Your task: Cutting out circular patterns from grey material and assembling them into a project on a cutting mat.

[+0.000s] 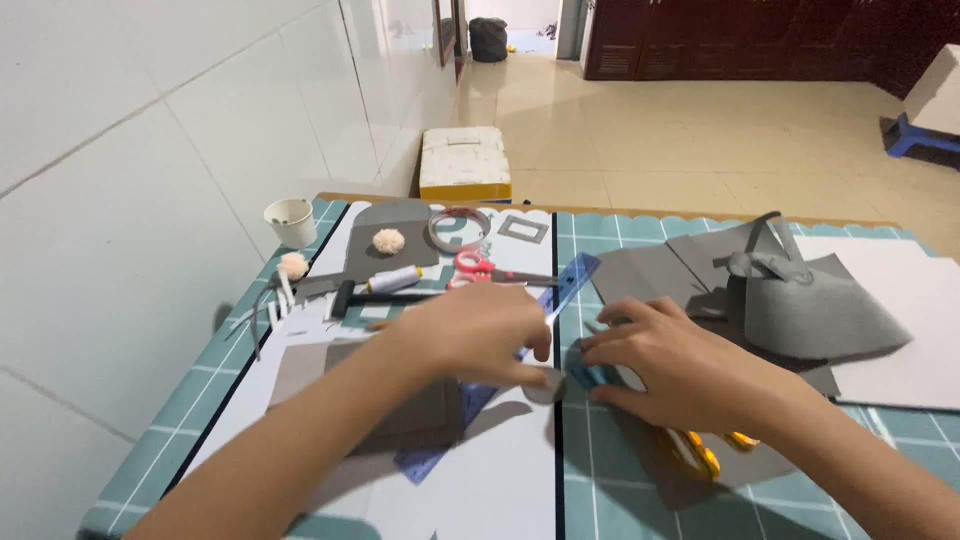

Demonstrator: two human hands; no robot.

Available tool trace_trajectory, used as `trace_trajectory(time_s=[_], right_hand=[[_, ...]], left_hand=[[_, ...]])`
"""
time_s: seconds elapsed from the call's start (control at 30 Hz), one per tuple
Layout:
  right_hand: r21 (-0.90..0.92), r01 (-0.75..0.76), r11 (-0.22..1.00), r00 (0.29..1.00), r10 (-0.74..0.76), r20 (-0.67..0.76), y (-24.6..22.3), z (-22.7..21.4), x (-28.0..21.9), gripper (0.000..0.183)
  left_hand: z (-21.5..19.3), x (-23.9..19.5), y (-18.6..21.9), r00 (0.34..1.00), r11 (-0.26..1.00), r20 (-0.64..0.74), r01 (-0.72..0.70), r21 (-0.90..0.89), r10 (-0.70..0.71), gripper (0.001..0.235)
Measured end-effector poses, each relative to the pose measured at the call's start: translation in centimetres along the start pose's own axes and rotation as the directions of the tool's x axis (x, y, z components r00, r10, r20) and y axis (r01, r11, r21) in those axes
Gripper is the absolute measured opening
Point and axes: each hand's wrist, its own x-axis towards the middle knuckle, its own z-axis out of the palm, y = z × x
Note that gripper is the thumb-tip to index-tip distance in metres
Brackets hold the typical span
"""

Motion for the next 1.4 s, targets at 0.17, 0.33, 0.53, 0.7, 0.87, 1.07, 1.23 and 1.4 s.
trace_trajectory(time_s=[0.17, 0.33, 0.53, 0.7, 0.87, 1.07, 1.23, 1.4], right_hand=[[-0.124, -0.017, 0.992, 0.997, 0.026, 0.070, -1.0, 2.9, -0.7, 0.032], [-0.175, -0.064, 0.982, 0.997, 0.057, -0.043, -2.1, 3.9, -0.5, 0.036], [-0.053, -0.222, 0.974, 0.965, 0.212, -0.152, -2.6, 4.1, -1.1, 0.028], [-0.141, -0.052, 0.989, 0.973, 0.018, -0.231, -1.6, 5.4, -1.1, 0.038], [0.051, -0.104, 0.993, 0.972, 0.112, -0.208, -1.8, 3.7, -2.0, 0.037], [0.140, -0.055, 0.989, 0.931, 0.101, -0.351, 0.8, 7.2, -0.8, 0.042], [0.225, -0.067, 0.972, 0.938, 0.139, -0.319, 0.1, 6.8, -1.2, 0.044], [0.196, -0.053, 0.979, 0.939, 0.116, -0.323, 0.0, 6.4, -1.5, 0.049]], left_hand=[[3.2, -0.8, 1.7, 0.992, 0.921, -0.085, -0.052, 0.387, 0.092, 0.028], [5.9, -0.7, 0.6, 0.988, 0.901, -0.131, -0.023, 0.433, 0.088, 0.014], [5.2, -2.2, 0.6, 0.960, 0.945, -0.271, 0.028, 0.327, 0.066, 0.025], [4.9, -2.2, 1.2, 0.950, 0.992, -0.312, 0.056, 0.109, -0.020, 0.026], [5.5, -2.1, 0.7, 0.879, 0.959, -0.459, -0.012, -0.285, -0.125, 0.022], [6.9, -1.0, -0.4, 0.825, 0.958, -0.562, -0.200, -0.203, 0.053, 0.012], [7.1, -1.1, 0.0, 0.780, 0.944, -0.618, -0.268, -0.194, 0.094, 0.014], [7.4, -0.9, -0.1, 0.739, 0.953, -0.662, -0.275, -0.129, 0.124, 0.009]])
